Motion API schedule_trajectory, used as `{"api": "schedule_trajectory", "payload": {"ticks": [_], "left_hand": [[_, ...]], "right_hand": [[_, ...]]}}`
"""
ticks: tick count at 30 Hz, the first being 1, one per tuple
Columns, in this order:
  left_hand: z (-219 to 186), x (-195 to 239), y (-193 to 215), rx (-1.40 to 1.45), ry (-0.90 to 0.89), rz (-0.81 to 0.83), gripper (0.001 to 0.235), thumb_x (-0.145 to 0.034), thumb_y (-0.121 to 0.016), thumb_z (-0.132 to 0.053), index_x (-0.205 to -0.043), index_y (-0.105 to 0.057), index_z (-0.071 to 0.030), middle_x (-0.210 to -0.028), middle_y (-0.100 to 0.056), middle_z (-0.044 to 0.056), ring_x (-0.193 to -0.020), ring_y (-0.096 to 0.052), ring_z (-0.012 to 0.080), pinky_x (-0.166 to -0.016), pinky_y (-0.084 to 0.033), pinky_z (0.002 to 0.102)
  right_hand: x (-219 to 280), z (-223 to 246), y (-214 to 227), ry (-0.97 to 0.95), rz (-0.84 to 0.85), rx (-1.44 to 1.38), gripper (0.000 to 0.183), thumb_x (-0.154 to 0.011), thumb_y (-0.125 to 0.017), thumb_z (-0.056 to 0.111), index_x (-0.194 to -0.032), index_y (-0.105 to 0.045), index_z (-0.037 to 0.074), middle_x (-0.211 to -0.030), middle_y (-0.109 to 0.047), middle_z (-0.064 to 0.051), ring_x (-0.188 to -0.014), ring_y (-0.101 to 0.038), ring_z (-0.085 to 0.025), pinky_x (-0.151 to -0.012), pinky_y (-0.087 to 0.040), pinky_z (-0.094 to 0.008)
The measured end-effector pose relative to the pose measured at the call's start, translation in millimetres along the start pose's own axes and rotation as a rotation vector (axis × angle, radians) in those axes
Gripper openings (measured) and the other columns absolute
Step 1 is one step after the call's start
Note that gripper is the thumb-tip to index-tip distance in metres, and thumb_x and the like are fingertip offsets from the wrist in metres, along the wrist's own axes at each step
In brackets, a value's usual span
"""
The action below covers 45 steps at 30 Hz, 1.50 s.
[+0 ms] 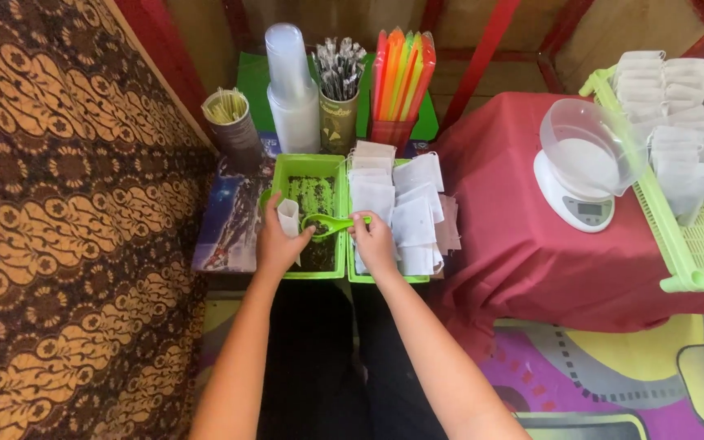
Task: The person scoops green tea leaves from a green tray using a green plastic spoon and pours them into white tea bags. The filled tea bags are then placed into a green plastic basket on the table.
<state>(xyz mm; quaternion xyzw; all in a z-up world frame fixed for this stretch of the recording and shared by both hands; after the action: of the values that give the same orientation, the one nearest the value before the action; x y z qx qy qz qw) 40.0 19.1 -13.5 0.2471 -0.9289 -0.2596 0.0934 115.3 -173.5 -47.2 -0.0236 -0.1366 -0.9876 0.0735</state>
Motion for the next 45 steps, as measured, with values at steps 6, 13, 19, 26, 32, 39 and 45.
{"api": "schedule_trajectory", "payload": {"ticks": [6,13,19,26,32,39,45], "left_hand": [[8.2,-2.5,-3.7,0.037,-0.035,-0.02,0.088,-0.083,-0.081,-0.04,-0.155,-0.033,-0.02,-0.144,-0.049,0.033,-0.134,-0.049,0.0515,-0.11,-0.04,0.062],[11.3,0.4,-3.0,0.092,-0.073,-0.045,0.088,-0.085,-0.08,-0.039,-0.155,-0.031,-0.017,-0.142,-0.048,0.037,-0.131,-0.049,0.0555,-0.106,-0.041,0.066],[18.1,-2.6,-7.4,0.071,-0.064,-0.042,0.09,-0.083,-0.08,-0.038,-0.156,-0.03,-0.02,-0.146,-0.045,0.036,-0.132,-0.048,0.0567,-0.105,-0.042,0.067],[24.3,-6.6,-9.4,0.059,-0.088,-0.074,0.093,-0.081,-0.083,-0.037,-0.156,-0.031,-0.021,-0.144,-0.046,0.036,-0.131,-0.049,0.0553,-0.106,-0.043,0.065],[17.8,-2.3,-5.1,0.077,-0.113,-0.072,0.097,-0.077,-0.086,-0.035,-0.155,-0.032,-0.018,-0.142,-0.047,0.036,-0.132,-0.049,0.0545,-0.109,-0.041,0.064],[14.6,-2.7,0.4,0.153,-0.133,-0.09,0.101,-0.071,-0.092,-0.029,-0.154,-0.036,-0.015,-0.146,-0.041,0.038,-0.139,-0.039,0.0559,-0.114,-0.033,0.064],[16.9,-7.7,-3.5,0.103,-0.112,-0.102,0.11,-0.062,-0.098,-0.027,-0.154,-0.039,-0.022,-0.149,-0.03,0.044,-0.144,-0.03,0.0571,-0.117,-0.029,0.064]], "right_hand": [[1.7,3.8,-2.5,0.051,0.002,0.014,0.022,-0.102,-0.058,0.024,-0.108,-0.076,0.015,-0.079,-0.077,-0.009,-0.081,-0.075,-0.018,-0.076,-0.059,-0.033],[1.8,4.5,-1.7,0.057,0.012,0.018,0.022,-0.103,-0.057,0.024,-0.106,-0.076,0.014,-0.078,-0.077,-0.01,-0.079,-0.075,-0.019,-0.076,-0.059,-0.033],[2.7,5.0,0.3,0.051,0.026,0.016,0.024,-0.104,-0.055,0.022,-0.109,-0.076,0.011,-0.081,-0.077,-0.012,-0.081,-0.075,-0.021,-0.077,-0.059,-0.035],[3.6,8.0,2.6,0.044,0.021,0.013,0.023,-0.103,-0.056,0.024,-0.108,-0.076,0.014,-0.081,-0.077,-0.011,-0.081,-0.075,-0.02,-0.076,-0.059,-0.034],[-1.0,-3.6,3.1,0.04,0.017,-0.049,0.024,-0.105,-0.055,0.024,-0.11,-0.076,0.013,-0.082,-0.077,-0.013,-0.082,-0.075,-0.021,-0.076,-0.059,-0.034],[-5.6,-15.4,1.5,0.071,-0.026,-0.219,0.023,-0.106,-0.056,0.022,-0.11,-0.077,0.014,-0.082,-0.078,-0.011,-0.083,-0.075,-0.017,-0.082,-0.059,-0.033],[-3.1,23.4,12.6,0.17,-0.065,-0.364,0.023,-0.107,-0.053,0.016,-0.111,-0.073,0.006,-0.082,-0.076,-0.013,-0.081,-0.072,-0.017,-0.084,-0.059,-0.034]]}}
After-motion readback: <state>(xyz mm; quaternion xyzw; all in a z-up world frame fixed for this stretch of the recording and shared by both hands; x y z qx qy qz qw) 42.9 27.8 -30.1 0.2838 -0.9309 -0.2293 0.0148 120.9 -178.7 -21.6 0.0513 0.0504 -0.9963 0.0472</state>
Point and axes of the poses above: each hand's wrist, its own x-axis away from the middle knuckle, its own y-axis out of the back of the hand, z = x × y, the point moved 4 cm from there along -x, towards the middle knuckle
